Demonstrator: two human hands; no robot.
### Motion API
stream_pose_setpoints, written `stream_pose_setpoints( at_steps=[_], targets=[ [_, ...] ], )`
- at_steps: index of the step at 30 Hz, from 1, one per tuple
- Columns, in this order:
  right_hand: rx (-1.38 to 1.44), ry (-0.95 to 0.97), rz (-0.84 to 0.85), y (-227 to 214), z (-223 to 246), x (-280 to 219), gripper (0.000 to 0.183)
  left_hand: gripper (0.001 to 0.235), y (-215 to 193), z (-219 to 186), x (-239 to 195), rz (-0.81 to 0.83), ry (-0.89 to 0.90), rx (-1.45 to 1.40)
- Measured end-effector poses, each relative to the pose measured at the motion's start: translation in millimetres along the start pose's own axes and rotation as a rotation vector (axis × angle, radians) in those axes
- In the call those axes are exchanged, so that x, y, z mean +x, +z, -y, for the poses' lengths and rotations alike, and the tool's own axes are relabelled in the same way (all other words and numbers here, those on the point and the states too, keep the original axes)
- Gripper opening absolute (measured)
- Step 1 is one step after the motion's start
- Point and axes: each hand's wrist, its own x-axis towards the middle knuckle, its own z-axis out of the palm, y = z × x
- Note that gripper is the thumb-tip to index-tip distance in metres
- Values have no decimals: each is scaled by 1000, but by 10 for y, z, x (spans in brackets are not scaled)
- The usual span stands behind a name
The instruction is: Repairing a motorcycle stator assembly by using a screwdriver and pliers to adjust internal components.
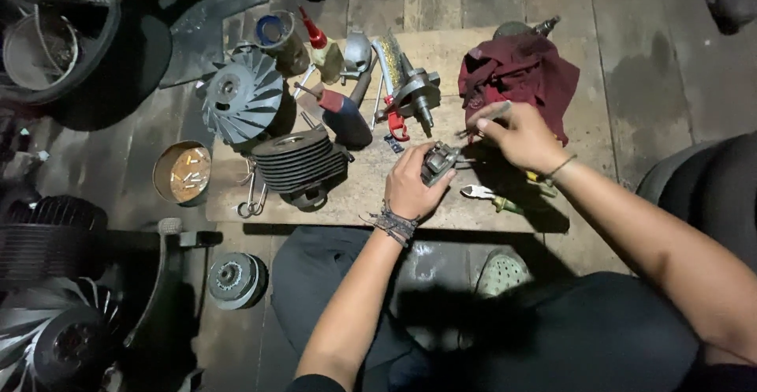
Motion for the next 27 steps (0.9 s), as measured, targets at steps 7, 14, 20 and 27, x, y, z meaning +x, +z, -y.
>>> stream_pose_setpoints(
  at_steps=[7, 14, 20, 27],
  targets=[
    [58, -24, 108, 172, 116, -123, 17, 58, 39, -30, -16, 12, 1, -4],
    [326, 148, 35, 99, 243, -27, 17, 57, 28, -2, 0, -23, 19, 0],
    [88, 112, 67, -14, 84, -39, 17, 58, 55, 79, -44, -13, 8, 7],
    [267, 116, 173, 106, 464, -66, 14, 58, 50, 44, -4, -8, 14, -4]
  ],
)
